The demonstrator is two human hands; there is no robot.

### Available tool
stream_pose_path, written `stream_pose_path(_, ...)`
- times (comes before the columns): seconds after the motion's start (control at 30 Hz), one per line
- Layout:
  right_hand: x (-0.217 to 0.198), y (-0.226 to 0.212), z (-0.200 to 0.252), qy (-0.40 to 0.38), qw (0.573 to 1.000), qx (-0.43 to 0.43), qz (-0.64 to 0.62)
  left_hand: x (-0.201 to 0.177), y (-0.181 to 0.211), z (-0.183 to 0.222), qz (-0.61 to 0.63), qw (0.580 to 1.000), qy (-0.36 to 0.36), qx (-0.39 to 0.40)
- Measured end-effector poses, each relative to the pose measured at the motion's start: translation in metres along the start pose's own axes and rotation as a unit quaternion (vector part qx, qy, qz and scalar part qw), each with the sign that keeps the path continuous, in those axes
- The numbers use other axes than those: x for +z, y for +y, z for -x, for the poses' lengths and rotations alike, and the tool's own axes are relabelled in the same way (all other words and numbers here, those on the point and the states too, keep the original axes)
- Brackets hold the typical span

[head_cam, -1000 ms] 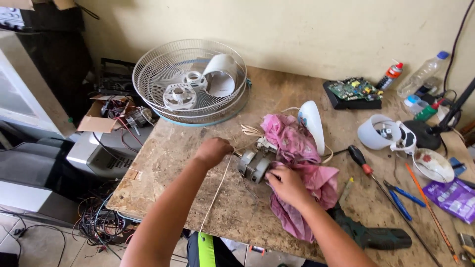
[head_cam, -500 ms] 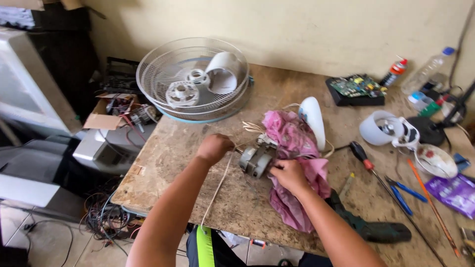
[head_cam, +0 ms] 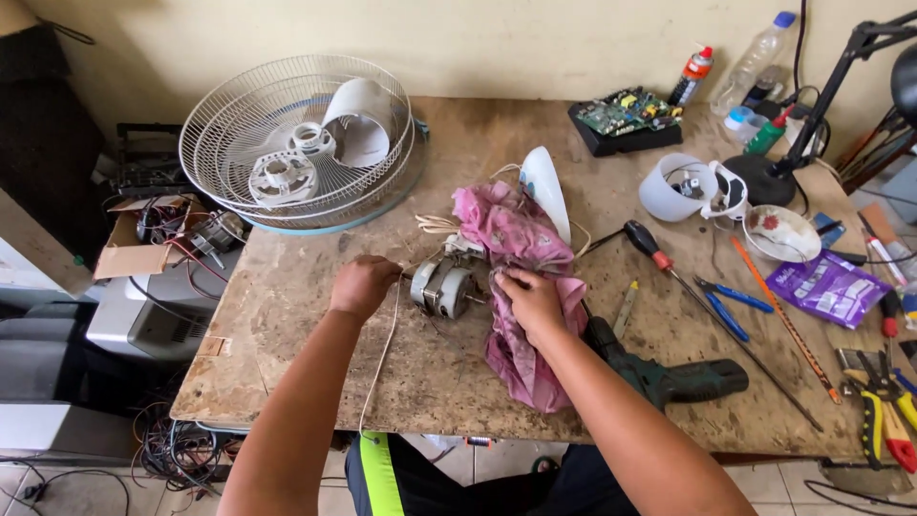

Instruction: Cleaning and maintaining fan motor components using a cloth, power drill, and a handheld vacuum on a repair bench.

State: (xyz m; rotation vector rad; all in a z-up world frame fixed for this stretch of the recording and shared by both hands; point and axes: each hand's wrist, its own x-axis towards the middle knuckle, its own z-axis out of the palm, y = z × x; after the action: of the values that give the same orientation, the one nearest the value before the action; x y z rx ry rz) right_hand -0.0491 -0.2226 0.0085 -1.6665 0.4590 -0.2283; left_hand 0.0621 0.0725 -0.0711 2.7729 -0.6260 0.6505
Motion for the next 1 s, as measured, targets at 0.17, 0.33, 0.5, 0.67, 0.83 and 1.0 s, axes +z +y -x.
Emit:
stream_pose_path(0.17,0.005,-0.011,0.008,-0.025,0.999,-0.036,-0.006,0.006,-0.007,0.003,0.031,0.999,-0.018,0.012)
stream_pose_path(0.33,0.005,-0.025,0.029,-0.123,0.988,-0.059,0.077,0.001,-0.005,0.007,0.018,1.000,-0.019,0.018)
stream_pose_path(0.5,0.030,0.023,0.003,-0.087,0.959,-0.087,0.257,-0.004,-0.002,0.007,0.031,0.999,-0.027,0.012)
stream_pose_path(0.67,0.033,0.036,0.024,-0.009,0.955,-0.240,0.176,-0.006,0.005,0.007,0.008,1.000,-0.020,0.007)
stream_pose_path(0.83,0.040,0.053,0.001,-0.023,0.914,-0.382,0.134,0.022,-0.002,0.020,-0.029,0.999,0.018,0.003)
stream_pose_path(1.0,0.042,0.021,0.007,-0.054,0.951,-0.245,0.182,0.016,0.004,0.020,0.072,0.992,0.107,0.015)
